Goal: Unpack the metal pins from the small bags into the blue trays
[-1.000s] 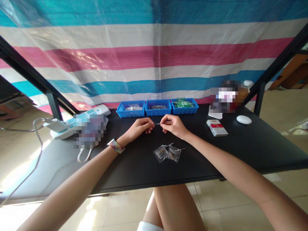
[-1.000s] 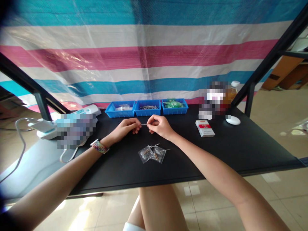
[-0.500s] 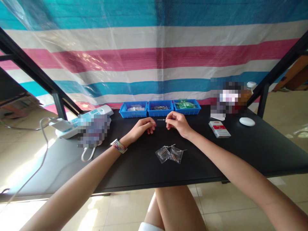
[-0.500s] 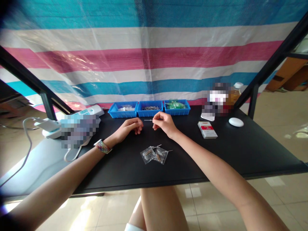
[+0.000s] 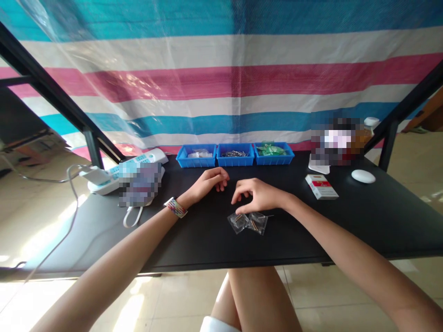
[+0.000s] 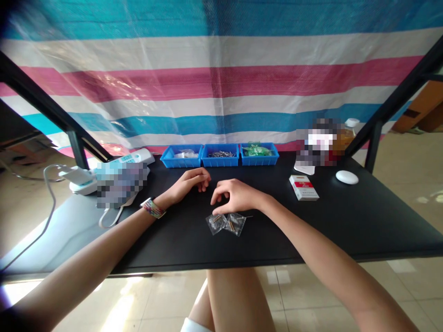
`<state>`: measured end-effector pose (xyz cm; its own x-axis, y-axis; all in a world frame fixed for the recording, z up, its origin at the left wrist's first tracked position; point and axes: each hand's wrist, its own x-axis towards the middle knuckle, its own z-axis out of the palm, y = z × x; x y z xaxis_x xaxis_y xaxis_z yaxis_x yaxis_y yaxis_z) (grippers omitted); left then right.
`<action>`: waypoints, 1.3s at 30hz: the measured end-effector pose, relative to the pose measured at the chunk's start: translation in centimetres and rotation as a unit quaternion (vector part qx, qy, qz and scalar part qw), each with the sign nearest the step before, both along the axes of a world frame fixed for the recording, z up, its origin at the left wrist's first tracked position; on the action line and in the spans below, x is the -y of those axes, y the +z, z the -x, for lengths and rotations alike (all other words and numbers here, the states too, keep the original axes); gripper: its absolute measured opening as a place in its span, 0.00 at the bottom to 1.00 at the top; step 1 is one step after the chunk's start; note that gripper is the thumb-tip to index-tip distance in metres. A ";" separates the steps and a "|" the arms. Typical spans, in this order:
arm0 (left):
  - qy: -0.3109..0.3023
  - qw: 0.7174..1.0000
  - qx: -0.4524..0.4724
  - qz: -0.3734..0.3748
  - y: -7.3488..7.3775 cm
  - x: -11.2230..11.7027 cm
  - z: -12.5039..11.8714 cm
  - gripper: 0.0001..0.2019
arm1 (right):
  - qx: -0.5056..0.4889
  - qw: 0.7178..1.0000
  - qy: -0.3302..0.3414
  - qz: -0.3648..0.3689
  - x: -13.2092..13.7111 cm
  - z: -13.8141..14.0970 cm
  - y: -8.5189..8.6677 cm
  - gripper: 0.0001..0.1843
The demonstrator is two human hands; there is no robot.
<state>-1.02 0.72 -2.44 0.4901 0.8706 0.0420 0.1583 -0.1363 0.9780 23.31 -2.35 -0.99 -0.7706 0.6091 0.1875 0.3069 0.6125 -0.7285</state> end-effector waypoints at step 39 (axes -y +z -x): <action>-0.012 0.999 -0.032 -0.007 0.4 0.7 -0.4 0.36 | -0.264 0.938 -0.226 -0.010 -0.7 1.9 -2.1 0.09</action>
